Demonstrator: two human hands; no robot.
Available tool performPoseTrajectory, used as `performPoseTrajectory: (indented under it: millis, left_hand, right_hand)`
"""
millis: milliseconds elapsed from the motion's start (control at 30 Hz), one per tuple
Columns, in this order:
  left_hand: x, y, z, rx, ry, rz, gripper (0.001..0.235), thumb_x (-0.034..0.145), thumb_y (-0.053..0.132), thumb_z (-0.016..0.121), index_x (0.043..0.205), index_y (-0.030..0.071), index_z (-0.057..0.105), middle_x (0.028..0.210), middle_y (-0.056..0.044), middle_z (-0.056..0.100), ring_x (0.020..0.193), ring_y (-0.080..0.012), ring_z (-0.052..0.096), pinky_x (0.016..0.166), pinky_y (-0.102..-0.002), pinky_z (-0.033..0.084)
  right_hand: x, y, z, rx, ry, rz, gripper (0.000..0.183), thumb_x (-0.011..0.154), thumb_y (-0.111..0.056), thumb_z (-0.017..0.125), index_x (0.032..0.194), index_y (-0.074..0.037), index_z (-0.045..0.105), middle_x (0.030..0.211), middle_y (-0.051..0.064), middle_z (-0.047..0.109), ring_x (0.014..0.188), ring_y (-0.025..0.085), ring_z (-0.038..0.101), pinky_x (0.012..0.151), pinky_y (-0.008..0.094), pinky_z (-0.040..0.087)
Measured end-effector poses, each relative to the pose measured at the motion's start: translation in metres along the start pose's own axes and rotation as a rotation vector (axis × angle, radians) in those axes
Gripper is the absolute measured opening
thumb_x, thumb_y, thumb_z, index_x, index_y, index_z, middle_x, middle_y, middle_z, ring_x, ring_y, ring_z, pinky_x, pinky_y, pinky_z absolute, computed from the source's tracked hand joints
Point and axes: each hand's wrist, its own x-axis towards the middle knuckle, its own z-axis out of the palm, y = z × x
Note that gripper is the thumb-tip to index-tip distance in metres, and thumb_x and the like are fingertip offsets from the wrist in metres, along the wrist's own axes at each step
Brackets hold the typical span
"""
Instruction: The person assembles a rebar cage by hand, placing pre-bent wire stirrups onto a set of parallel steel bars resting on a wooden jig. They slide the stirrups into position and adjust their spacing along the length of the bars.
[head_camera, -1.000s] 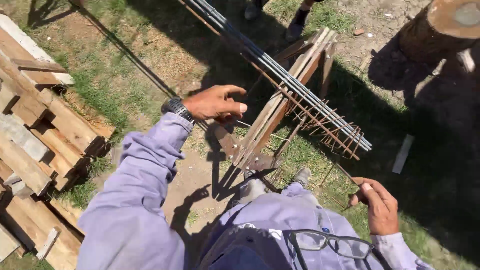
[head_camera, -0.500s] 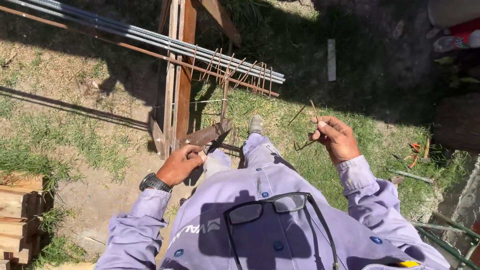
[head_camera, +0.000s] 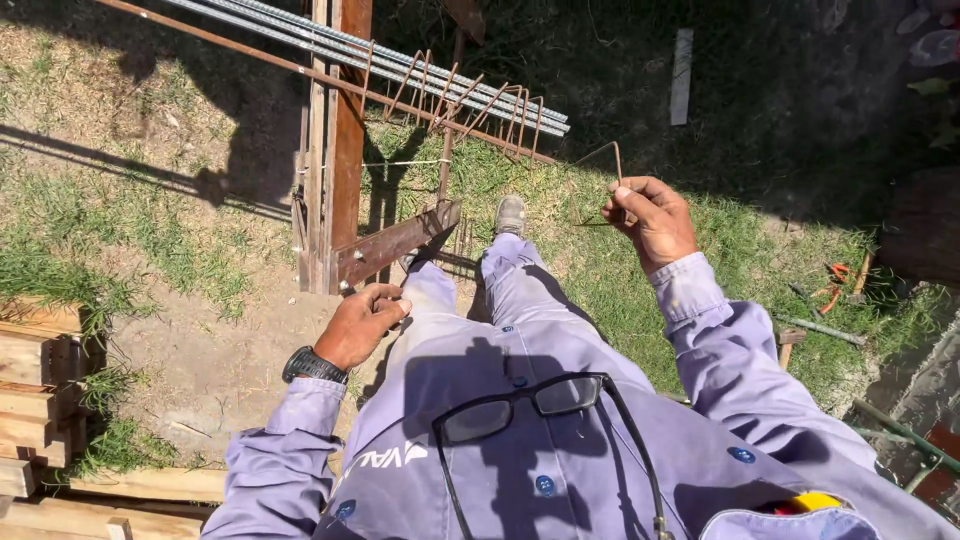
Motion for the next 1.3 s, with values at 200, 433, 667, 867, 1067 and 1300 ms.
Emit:
performPoseTrajectory:
  millis: [200, 433, 667, 867, 1067, 1300]
  left_hand:
    - [0.002, -0.010, 0.012, -0.060, 0.029, -0.009, 0.052, 0.087, 0.025, 0.074, 0.129, -0.002, 0.061, 0.090, -0.009, 0.073, 0.077, -0.0141, 0.068, 0.069, -0.025, 0.054]
    - [0.010, -0.036, 0.017, -0.073, 0.067, -0.018, 0.049, 0.086, 0.021, 0.074, 0.128, -0.003, 0.062, 0.087, -0.010, 0.073, 0.075, -0.0140, 0.069, 0.068, -0.025, 0.056]
    - [0.000, -0.024, 0.016, -0.083, 0.093, -0.058, 0.050, 0.089, 0.026, 0.074, 0.130, 0.001, 0.063, 0.093, -0.012, 0.072, 0.079, -0.0155, 0.069, 0.072, -0.027, 0.056]
    - [0.000, -0.014, 0.014, -0.029, 0.119, -0.063, 0.048, 0.086, 0.021, 0.073, 0.130, 0.003, 0.063, 0.095, -0.013, 0.074, 0.080, -0.0162, 0.072, 0.074, -0.028, 0.057]
    - [-0.006, 0.013, 0.014, 0.148, 0.268, 0.002, 0.038, 0.084, 0.021, 0.071, 0.120, 0.012, 0.073, 0.094, -0.011, 0.077, 0.087, -0.0232, 0.074, 0.080, -0.036, 0.057]
    - [0.028, 0.101, -0.032, 0.202, 0.556, 0.302, 0.027, 0.097, 0.031, 0.069, 0.117, 0.014, 0.075, 0.099, -0.016, 0.072, 0.096, -0.0305, 0.071, 0.087, -0.041, 0.057]
  right_hand:
    - [0.050, 0.033, 0.012, -0.081, 0.059, 0.007, 0.020, 0.084, -0.014, 0.081, 0.102, -0.007, 0.074, 0.082, 0.010, 0.071, 0.073, 0.017, 0.074, 0.072, 0.029, 0.064]
    - [0.106, 0.063, 0.037, -0.171, 0.135, -0.072, 0.015, 0.082, -0.012, 0.083, 0.094, -0.008, 0.076, 0.076, 0.011, 0.070, 0.063, 0.015, 0.068, 0.061, 0.032, 0.064]
    - [0.094, 0.048, 0.075, -0.420, 0.200, -0.113, 0.011, 0.077, -0.012, 0.082, 0.086, -0.010, 0.078, 0.071, 0.012, 0.071, 0.058, 0.017, 0.069, 0.054, 0.031, 0.063]
    - [0.088, 0.040, 0.091, -0.487, 0.180, -0.085, 0.009, 0.077, -0.011, 0.081, 0.085, -0.010, 0.078, 0.070, 0.012, 0.072, 0.056, 0.018, 0.071, 0.052, 0.032, 0.064]
    - [0.091, 0.046, 0.084, -0.716, 0.132, -0.203, 0.006, 0.078, -0.023, 0.082, 0.084, -0.021, 0.080, 0.080, 0.006, 0.074, 0.073, 0.022, 0.071, 0.066, 0.037, 0.057]
    - [0.093, 0.056, 0.099, -0.493, 0.138, -0.170, 0.004, 0.083, -0.015, 0.079, 0.085, -0.011, 0.078, 0.068, 0.009, 0.070, 0.047, 0.013, 0.061, 0.046, 0.026, 0.052]
